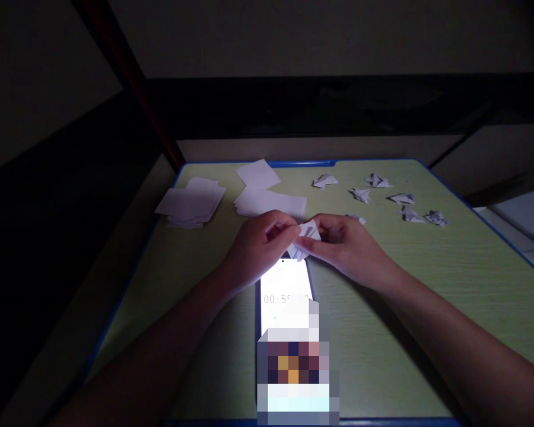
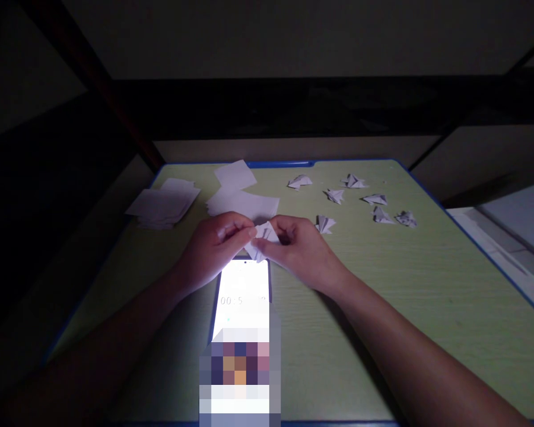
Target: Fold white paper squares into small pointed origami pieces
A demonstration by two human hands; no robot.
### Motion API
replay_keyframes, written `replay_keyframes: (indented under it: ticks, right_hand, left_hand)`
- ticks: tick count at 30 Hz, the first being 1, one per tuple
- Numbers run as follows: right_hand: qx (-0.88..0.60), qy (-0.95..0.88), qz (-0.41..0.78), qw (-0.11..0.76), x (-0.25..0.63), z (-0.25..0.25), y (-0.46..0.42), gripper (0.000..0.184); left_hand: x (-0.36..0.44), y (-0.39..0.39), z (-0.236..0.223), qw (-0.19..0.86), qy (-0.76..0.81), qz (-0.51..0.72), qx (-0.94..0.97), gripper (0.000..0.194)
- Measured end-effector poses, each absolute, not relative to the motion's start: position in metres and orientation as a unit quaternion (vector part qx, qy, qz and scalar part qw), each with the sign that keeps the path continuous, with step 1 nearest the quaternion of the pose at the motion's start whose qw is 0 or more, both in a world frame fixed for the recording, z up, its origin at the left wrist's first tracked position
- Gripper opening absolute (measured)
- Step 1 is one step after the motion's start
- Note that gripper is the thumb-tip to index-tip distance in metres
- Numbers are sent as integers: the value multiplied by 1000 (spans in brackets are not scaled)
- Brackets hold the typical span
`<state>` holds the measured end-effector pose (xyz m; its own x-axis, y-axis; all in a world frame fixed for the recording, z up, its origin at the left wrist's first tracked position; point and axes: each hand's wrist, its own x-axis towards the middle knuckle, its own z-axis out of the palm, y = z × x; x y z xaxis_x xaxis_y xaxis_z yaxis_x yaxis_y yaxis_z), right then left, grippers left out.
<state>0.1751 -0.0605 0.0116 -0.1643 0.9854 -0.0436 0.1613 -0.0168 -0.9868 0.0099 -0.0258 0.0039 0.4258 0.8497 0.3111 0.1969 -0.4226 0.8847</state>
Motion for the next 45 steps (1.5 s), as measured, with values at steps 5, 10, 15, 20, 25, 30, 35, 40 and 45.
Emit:
replay_keyframes:
  ticks: [5,10,15,20,25,30,35,40,45]
  right_hand:
    - [-490,-581,500,415,174,12,-60,20]
    - [-478,-576,485,452,175,7,-58,19]
    - [-489,-610,417,463,177,4,-59,15]
    - [-505,-667,312,450,177,6,-61,8]
    - [-517,-701,248,425,177,9,-62,8]
    - [-514,-708,238,422,177,9,-62,10]
    - [-521,-686,283,422,177,11,-63,13]
    - [-514,-648,363,428,176,12,-62,17]
    - [-480,-625,443,427,177,11,-60,21]
  left_hand:
    - [10,-26,2,417,348,415,730,5]
    - [10,-28,0,424,358,424,716,8]
    - [9,-28,0,316,342,450,762,3]
    - [6,-26,1,216,301,450,812,4]
    - [5,-27,1,185,295,440,828,4]
    - [5,-27,1,186,294,448,823,5]
    - [8,-27,-1,230,309,472,793,5]
    - [9,-27,1,338,349,450,749,5]
    - [8,-26,4,390,366,445,719,8]
